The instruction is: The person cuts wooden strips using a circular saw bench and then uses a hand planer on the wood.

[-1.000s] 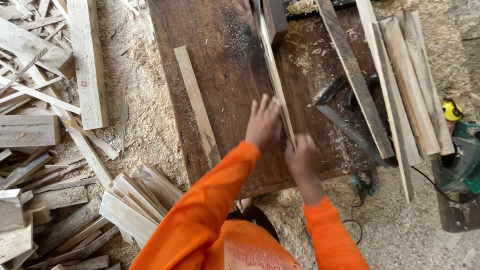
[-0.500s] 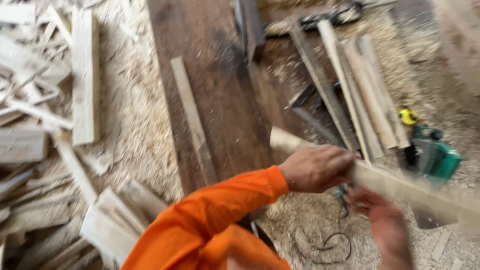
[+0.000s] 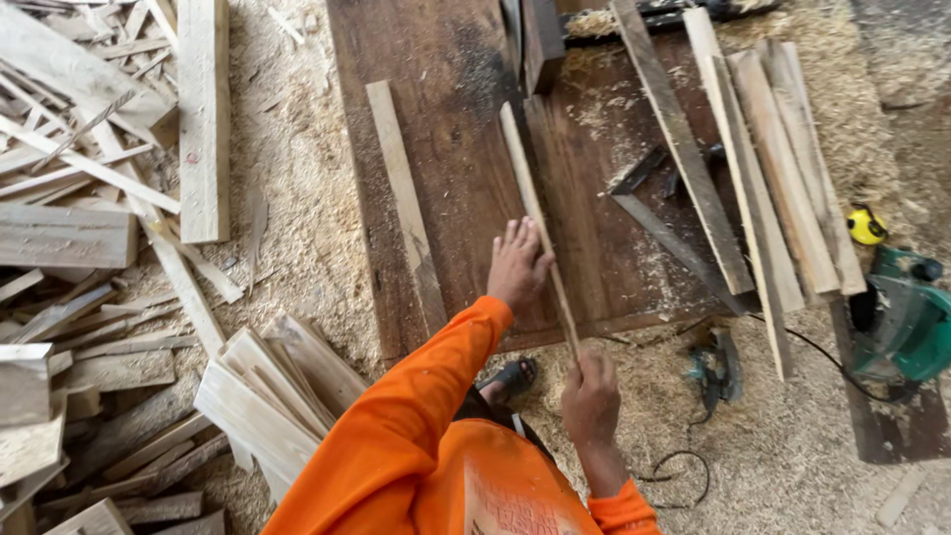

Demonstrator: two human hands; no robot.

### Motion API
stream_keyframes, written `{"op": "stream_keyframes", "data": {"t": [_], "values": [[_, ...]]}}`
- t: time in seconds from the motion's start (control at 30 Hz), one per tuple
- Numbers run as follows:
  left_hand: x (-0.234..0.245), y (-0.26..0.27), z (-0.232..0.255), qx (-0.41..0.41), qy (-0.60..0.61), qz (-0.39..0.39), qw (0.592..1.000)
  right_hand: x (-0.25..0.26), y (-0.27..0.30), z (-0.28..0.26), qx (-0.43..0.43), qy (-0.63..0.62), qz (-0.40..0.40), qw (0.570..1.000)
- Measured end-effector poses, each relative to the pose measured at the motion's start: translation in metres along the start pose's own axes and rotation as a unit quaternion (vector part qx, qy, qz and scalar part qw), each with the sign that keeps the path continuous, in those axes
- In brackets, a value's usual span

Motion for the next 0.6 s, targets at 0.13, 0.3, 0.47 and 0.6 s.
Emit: {"op": "stream_keyframes", "data": {"t": [0.13, 0.3, 0.47, 0.6], "values": [[-0.020, -0.012, -0.007, 0.006, 0.020, -0.087, 0.996, -0.013, -0.035, -0.007, -0.016, 0.057, 0.025, 0.998], [-0.025, -0.044, -0.003, -0.009, 0.025, -0.085, 0.996, -0.020, -0.073, -0.019, 0.008, 0.058, 0.062, 0.996], [-0.029, -0.072, -0.014, 0.015, 0.021, -0.088, 0.996, -0.038, -0.103, -0.017, 0.027, 0.059, 0.048, 0.997], [-0.030, -0.096, -0.026, 0.031, 0.025, -0.086, 0.996, -0.050, -0.126, -0.020, 0.032, 0.049, 0.043, 0.997]]}}
Point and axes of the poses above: each hand's wrist, its own y-axis away from the middle knuckle, its own x-axis out of the back of the hand, z = x × y, the point moved 6 cm from there along -y, towards the middle knuckle, and after that the axes turned 6 degrees about y, right-handed, at the moved point
